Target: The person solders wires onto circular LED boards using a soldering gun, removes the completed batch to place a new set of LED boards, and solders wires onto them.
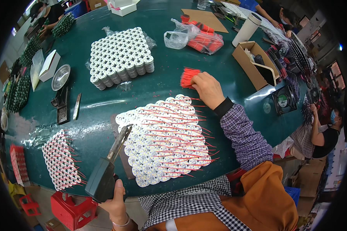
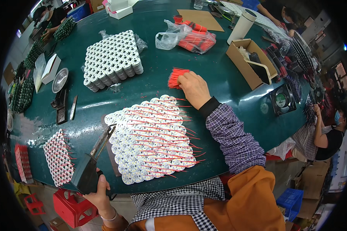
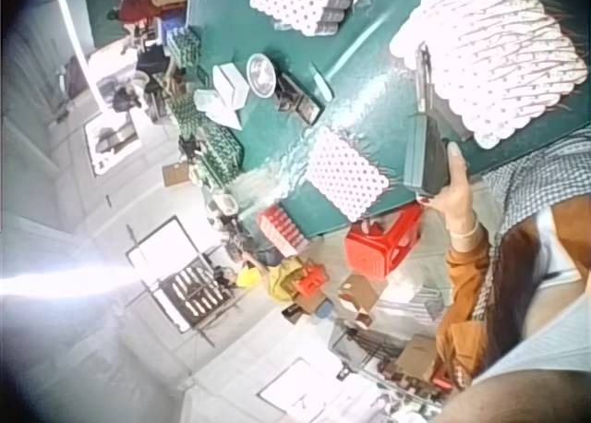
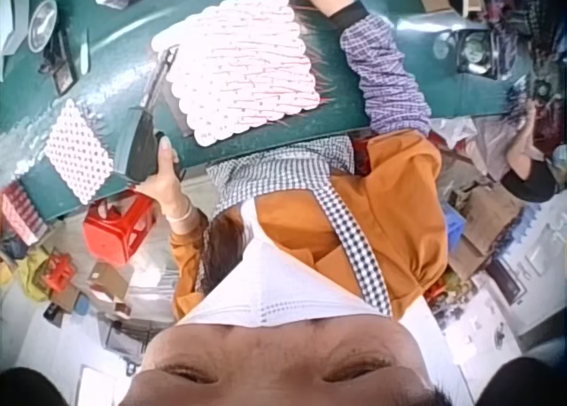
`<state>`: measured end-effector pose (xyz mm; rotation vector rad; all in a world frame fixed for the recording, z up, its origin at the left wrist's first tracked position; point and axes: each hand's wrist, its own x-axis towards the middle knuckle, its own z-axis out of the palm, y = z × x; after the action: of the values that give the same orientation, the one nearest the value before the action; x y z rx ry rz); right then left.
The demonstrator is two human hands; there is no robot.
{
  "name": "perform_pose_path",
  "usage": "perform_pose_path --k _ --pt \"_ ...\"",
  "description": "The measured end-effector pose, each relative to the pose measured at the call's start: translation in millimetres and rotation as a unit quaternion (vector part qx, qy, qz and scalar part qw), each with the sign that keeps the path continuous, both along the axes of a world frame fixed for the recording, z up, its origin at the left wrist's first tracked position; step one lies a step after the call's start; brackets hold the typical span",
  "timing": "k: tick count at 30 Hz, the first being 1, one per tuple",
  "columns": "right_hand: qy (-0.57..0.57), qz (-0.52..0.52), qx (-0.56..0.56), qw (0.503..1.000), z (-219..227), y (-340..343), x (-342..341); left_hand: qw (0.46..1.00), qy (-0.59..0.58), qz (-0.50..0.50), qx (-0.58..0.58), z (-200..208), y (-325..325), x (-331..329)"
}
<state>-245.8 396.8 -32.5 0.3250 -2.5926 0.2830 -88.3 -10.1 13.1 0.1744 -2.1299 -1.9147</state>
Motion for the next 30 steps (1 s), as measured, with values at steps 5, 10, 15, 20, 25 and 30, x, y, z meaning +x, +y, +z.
perform_pose_path --k 5,10,15,20,25,30 --pt "-0.030 0.000 -0.009 1.000 5 3 1 1.000 -0.003 -0.004 -0.002 -1 -3 0" --pt "-0.051 -0.013 -0.016 0.998 10 1 1 1.000 -0.002 -0.009 0.002 -4 -6 0" --pt "-0.058 -0.041 -0.020 0.997 16 -2 4 1.000 0.002 -0.004 0.003 -4 -7 0" --pt "-0.061 -0.043 0.026 0.997 30 -5 5 1.000 -0.006 0.004 0.000 -3 -12 1" --pt "-0.096 -0.008 0.132 0.987 63 -19 4 1.000 0.016 0.003 -0.012 0 -16 -4" --pt "-0.114 0.067 0.245 0.961 54 -31 -10 0.999 0.031 0.017 0.009 3 -18 -8"
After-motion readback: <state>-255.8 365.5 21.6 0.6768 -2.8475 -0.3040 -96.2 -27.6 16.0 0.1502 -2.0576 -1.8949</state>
